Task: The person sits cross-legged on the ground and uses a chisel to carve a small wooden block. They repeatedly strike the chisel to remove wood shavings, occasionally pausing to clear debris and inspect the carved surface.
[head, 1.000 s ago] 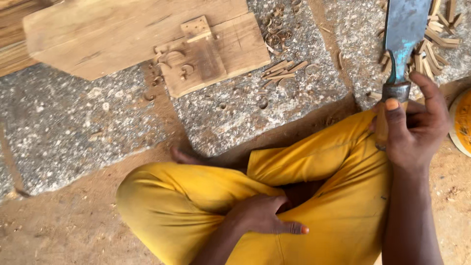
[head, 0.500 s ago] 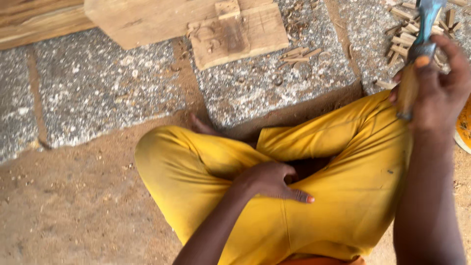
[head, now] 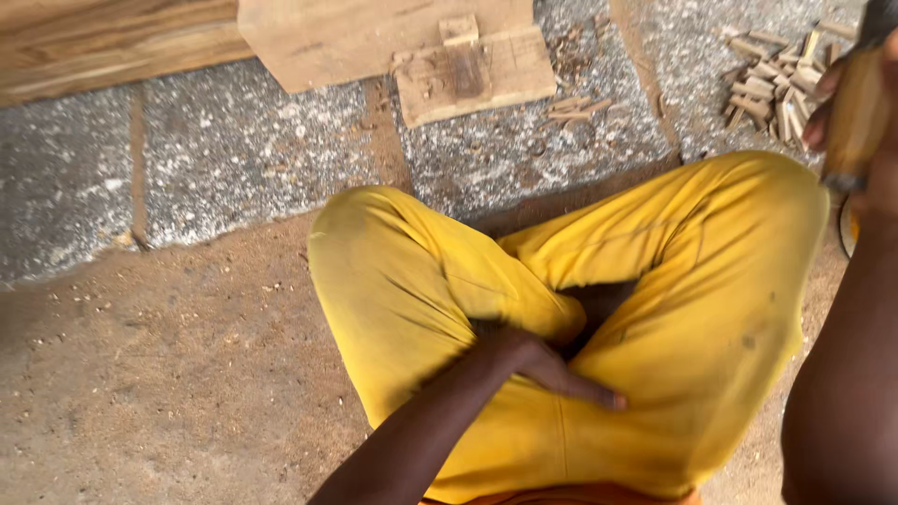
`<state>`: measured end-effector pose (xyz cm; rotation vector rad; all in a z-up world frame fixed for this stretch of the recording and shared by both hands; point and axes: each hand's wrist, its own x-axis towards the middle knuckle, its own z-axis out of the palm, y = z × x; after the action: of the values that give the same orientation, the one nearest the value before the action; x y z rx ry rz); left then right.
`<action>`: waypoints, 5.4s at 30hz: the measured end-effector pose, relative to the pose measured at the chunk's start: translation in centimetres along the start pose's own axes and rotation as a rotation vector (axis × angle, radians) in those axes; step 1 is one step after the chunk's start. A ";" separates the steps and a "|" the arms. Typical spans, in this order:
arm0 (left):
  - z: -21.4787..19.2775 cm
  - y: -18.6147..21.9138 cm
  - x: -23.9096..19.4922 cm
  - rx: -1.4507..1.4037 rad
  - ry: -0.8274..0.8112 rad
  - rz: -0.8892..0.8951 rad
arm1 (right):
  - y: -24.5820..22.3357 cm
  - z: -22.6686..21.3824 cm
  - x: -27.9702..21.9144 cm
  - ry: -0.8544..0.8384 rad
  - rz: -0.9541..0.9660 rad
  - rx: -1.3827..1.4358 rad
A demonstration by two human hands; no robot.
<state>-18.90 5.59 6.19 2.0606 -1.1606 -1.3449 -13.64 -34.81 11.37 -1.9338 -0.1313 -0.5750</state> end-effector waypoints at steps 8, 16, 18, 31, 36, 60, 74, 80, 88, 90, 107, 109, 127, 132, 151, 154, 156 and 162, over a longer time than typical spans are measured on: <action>0.2 3.2 2.1 0.009 -0.517 0.001 | -9.2 -2.3 -7.7 0.054 0.172 0.044; -2.3 2.0 4.3 0.030 -0.545 0.036 | -0.2 -6.8 -10.2 0.244 0.367 -0.059; -1.5 2.0 4.1 -0.003 -0.523 0.019 | 0.7 -7.4 -10.8 0.262 0.433 -0.113; -6.8 0.6 4.1 -0.101 -0.221 0.025 | -5.0 1.1 -7.6 0.452 0.299 0.192; -9.7 1.7 6.0 -0.303 0.458 0.028 | -3.2 7.3 -5.7 0.686 0.306 0.325; -18.9 -0.1 34.7 0.382 0.577 0.270 | 1.9 10.9 -6.0 0.716 0.518 0.413; -26.4 -9.6 8.2 -0.482 0.804 0.045 | 2.5 11.0 -8.4 0.726 0.546 0.392; -26.4 -11.0 3.4 -0.632 0.914 0.028 | 4.3 10.9 -9.6 0.694 0.555 0.202; -27.8 -12.7 3.3 -0.593 1.187 -0.032 | -3.6 17.1 -0.9 0.471 0.424 -0.169; -27.8 -12.8 3.0 -0.595 1.263 0.050 | -4.3 20.1 -0.1 0.430 0.559 -0.001; -29.6 -13.1 2.7 -1.133 1.124 0.146 | -1.3 26.2 -0.3 -0.253 0.742 -0.305; -29.7 -13.0 2.7 -1.204 1.123 0.157 | -1.2 26.1 -0.3 -0.267 0.790 -0.316; -29.5 -14.0 2.6 -1.369 1.194 0.108 | -1.7 26.5 0.6 -0.273 0.786 -0.370; -29.6 -13.4 2.4 -1.329 1.178 0.075 | -1.6 26.5 0.5 -0.285 0.806 -0.394; -28.9 -14.2 3.4 -0.885 1.296 0.203 | -1.0 26.4 0.0 -0.276 0.725 -0.374; -28.9 -13.9 3.3 -0.794 1.308 0.201 | -1.3 26.4 0.3 -0.284 0.746 -0.380; -28.9 -13.8 3.2 -0.715 1.319 0.184 | -1.5 26.4 0.4 -0.282 0.750 -0.376; -29.2 -13.1 3.0 -0.798 1.264 0.042 | -1.7 26.4 0.4 -0.263 0.724 -0.341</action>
<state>13.08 7.82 8.23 1.6609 -0.0551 -0.1718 -5.12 -10.73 4.52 -2.1917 0.5157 0.1520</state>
